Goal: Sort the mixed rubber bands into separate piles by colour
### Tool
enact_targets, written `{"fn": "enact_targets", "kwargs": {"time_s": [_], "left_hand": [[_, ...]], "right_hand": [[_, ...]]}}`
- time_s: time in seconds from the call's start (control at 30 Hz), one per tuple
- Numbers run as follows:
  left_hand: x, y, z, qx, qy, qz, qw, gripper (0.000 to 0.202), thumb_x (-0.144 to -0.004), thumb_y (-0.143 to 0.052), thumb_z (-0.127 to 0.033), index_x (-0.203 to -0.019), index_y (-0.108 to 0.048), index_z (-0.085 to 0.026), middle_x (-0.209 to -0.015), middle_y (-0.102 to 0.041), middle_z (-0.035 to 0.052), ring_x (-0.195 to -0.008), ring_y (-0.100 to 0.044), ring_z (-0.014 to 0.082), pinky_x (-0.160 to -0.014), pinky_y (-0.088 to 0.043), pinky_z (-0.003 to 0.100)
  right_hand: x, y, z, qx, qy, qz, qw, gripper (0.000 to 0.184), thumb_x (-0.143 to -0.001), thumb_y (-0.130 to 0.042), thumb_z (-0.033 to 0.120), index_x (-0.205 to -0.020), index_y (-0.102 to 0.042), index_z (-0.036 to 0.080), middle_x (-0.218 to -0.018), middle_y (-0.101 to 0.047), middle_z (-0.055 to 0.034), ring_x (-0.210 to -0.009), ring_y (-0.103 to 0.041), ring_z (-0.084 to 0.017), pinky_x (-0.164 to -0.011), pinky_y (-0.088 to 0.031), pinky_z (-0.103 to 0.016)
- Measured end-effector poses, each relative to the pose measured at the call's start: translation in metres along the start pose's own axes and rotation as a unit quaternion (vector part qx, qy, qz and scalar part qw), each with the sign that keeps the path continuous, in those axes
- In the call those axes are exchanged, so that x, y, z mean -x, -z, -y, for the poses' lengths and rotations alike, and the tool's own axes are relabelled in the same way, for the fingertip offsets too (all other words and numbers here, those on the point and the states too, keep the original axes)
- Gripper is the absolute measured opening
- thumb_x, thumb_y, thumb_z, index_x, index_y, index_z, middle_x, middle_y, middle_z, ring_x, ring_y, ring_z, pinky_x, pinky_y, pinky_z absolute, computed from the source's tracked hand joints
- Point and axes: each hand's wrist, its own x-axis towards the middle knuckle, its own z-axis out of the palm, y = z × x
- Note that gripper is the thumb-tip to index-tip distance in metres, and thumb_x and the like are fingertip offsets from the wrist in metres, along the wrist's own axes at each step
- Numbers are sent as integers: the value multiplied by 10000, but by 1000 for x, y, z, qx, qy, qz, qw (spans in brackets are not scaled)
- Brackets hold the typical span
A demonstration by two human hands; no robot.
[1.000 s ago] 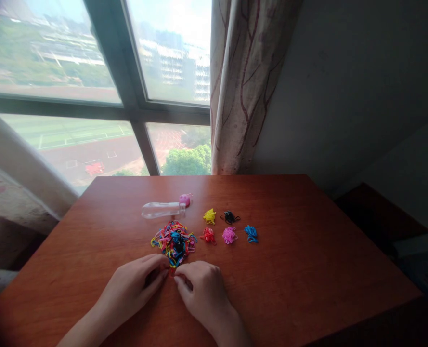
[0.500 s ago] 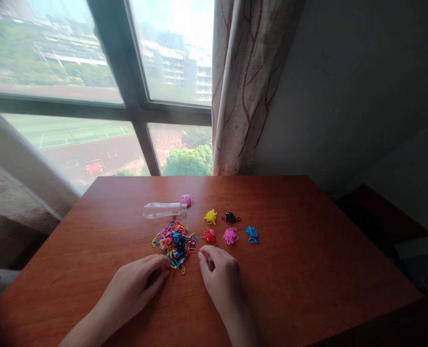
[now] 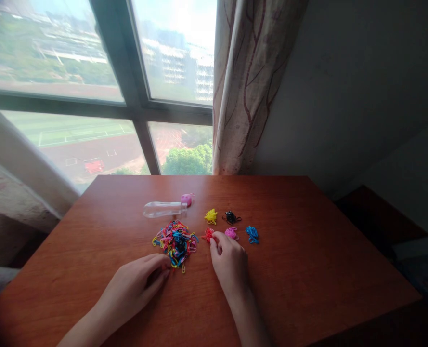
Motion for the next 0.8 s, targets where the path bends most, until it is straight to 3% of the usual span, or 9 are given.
{"fn": "enact_targets", "kwargs": {"time_s": [0.23, 0.5, 0.63, 0.8], "left_hand": [[-1, 0, -1, -2, -3, 0, 1000, 184, -918, -437, -195, -903, -609, -256, -896, -685, 3, -830, -649, 170, -691, -431, 219], [2, -5, 2, -16, 10, -35, 999, 180, -916, -445, -188, -942, -610, -257, -892, -695, -2, -799, -654, 164, -673, -432, 221], [0, -7, 3, -23, 14, -51, 998, 196, -914, -457, -196, -1001, -616, -270, -907, -704, -3, -790, -660, 159, -680, -439, 220], [-1, -7, 3, -32, 12, -44, 998, 168, -914, -468, -215, -943, -626, -265, -875, -698, -5, -765, -654, 158, -650, -430, 215]], "right_hand": [[11, 1, 9, -25, 21, 8, 999, 214, -941, -495, 248, -908, -702, 205, -722, -686, -27, -603, -605, -157, -612, -386, -247], [35, -7, 23, -36, 47, 87, 994, 164, -891, -532, 144, -814, -655, 220, -686, -646, 14, -611, -585, -143, -603, -347, -241], [37, -7, 25, -38, 48, 99, 993, 162, -876, -539, 138, -789, -647, 221, -671, -635, 18, -605, -577, -136, -591, -336, -239], [36, -7, 23, -39, 47, 103, 993, 162, -876, -542, 147, -774, -642, 223, -655, -621, 23, -599, -567, -134, -586, -327, -243]]}}
